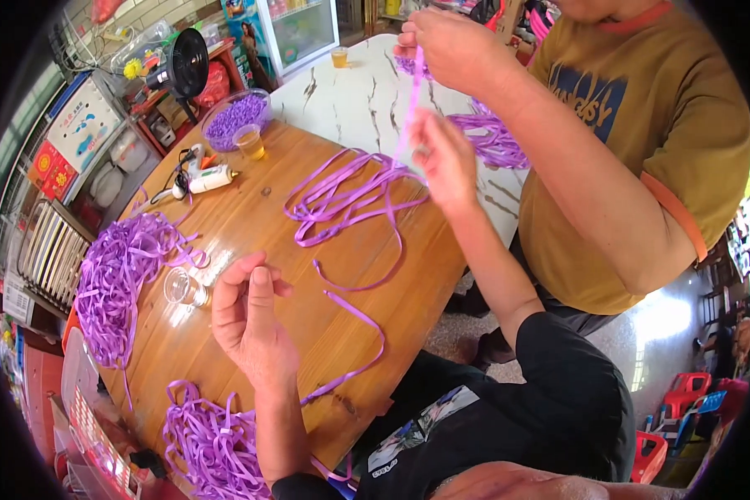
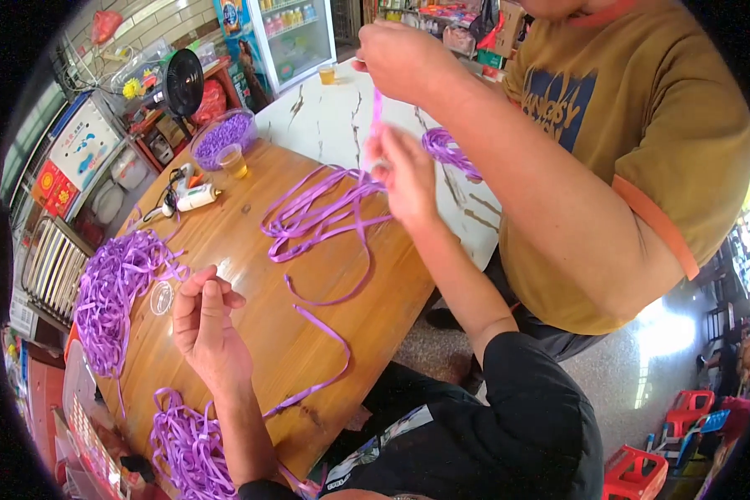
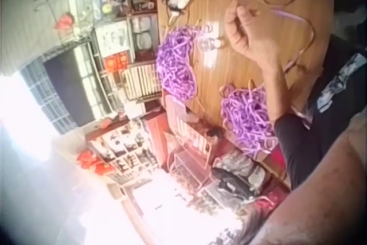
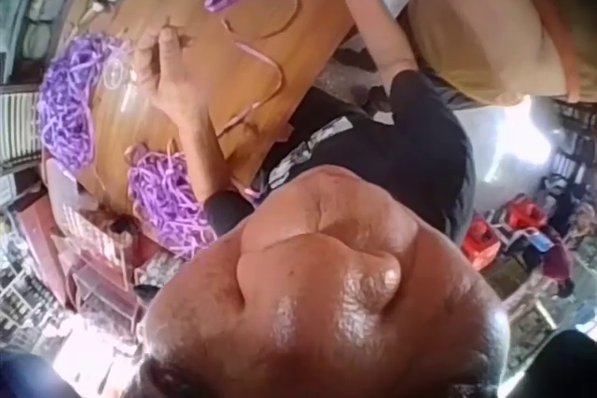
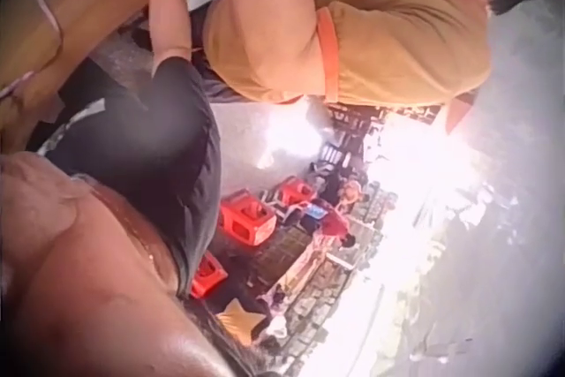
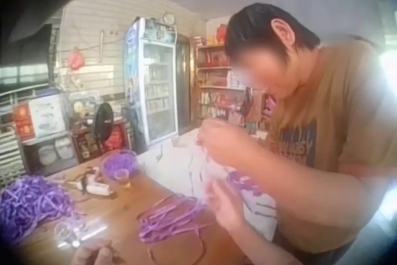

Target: The person threads a purple ribbon through a purple plastic bead, slides the bead down, and ties a knot to secure it. They repeat this process multiple times before gathering the finished ribbons on the table.

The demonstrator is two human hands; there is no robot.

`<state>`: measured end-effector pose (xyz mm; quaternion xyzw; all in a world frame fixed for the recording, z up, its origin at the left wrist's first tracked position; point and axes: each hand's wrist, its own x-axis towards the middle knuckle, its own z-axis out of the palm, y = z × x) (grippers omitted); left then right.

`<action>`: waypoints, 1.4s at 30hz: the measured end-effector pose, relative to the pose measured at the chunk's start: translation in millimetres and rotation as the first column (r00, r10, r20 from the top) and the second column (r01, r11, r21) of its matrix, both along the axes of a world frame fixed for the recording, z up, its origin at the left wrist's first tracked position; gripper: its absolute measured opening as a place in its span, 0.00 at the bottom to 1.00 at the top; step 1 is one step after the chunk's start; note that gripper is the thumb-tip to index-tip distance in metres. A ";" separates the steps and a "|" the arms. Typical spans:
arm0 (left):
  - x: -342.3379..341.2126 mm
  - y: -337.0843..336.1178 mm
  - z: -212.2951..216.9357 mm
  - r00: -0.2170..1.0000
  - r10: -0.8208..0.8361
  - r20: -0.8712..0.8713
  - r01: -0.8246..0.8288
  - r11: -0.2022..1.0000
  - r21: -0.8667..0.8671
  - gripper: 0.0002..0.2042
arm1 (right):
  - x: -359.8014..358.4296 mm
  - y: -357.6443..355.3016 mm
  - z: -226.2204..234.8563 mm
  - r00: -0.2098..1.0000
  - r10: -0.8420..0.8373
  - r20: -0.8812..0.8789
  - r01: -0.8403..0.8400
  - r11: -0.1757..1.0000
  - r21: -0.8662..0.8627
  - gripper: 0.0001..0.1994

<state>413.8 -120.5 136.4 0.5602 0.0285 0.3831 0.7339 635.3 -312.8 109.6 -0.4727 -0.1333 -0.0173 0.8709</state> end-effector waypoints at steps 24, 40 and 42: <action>-30.6 4.4 -8.9 0.971 0.229 0.071 -0.113 0.178 0.978 0.20 | -171.3 60.1 -51.6 0.624 0.778 -0.074 -0.639 0.453 -0.622 0.17; -51.8 -15.9 -100.0 0.987 0.142 -0.075 0.056 0.131 0.990 0.18 | -155.7 12.4 -93.5 0.449 0.539 0.713 0.259 0.685 -0.681 0.12; -53.2 -16.8 -103.2 0.986 0.141 -0.087 0.066 0.146 0.987 0.18 | -157.2 11.4 -93.0 0.452 0.548 0.704 0.274 0.666 -0.694 0.11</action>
